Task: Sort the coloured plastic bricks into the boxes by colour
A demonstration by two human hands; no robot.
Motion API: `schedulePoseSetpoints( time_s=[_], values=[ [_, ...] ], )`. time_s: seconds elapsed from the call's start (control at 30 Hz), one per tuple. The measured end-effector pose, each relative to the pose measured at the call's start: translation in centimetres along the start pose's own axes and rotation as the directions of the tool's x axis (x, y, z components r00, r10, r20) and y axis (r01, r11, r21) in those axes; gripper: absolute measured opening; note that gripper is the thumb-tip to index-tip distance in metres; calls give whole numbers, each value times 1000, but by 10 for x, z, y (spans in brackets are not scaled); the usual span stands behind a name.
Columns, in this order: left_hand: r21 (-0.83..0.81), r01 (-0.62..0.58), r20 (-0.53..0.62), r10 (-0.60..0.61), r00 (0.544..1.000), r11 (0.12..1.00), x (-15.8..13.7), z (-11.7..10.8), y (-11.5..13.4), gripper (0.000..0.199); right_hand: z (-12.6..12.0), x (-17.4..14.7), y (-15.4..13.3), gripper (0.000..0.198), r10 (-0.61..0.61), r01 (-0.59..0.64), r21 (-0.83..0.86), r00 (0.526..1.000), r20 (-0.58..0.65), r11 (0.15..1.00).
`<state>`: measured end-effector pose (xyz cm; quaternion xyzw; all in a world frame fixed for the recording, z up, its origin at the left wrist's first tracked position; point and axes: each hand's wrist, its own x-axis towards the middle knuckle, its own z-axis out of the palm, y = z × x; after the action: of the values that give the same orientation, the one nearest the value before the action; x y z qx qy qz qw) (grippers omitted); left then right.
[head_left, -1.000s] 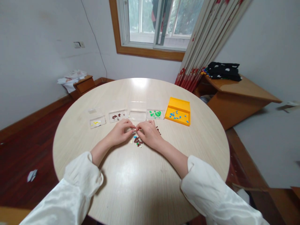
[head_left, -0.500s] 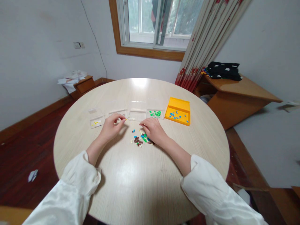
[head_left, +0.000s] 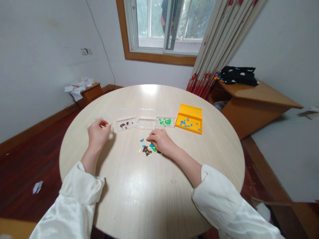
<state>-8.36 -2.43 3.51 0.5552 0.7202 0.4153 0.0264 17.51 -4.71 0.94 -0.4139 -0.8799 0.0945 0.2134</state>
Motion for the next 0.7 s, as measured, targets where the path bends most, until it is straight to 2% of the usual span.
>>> schedulePoseSetpoints(
  time_s=[0.37,0.6,0.7],
  values=[
    [96,36,2,-36,999,995,6,4,-18,10,-2,0,-4,13,82,-82,-24,997,0,996],
    [61,41,-4,-41,999,997,7,2,-17,15,-1,0,-3,10,105,-107,-9,990,-89,994],
    [-24,18,-17,-18,1000,1000,4,0,-7,17,-2,0,-4,11,108,-107,13,986,-126,994]
  ],
)
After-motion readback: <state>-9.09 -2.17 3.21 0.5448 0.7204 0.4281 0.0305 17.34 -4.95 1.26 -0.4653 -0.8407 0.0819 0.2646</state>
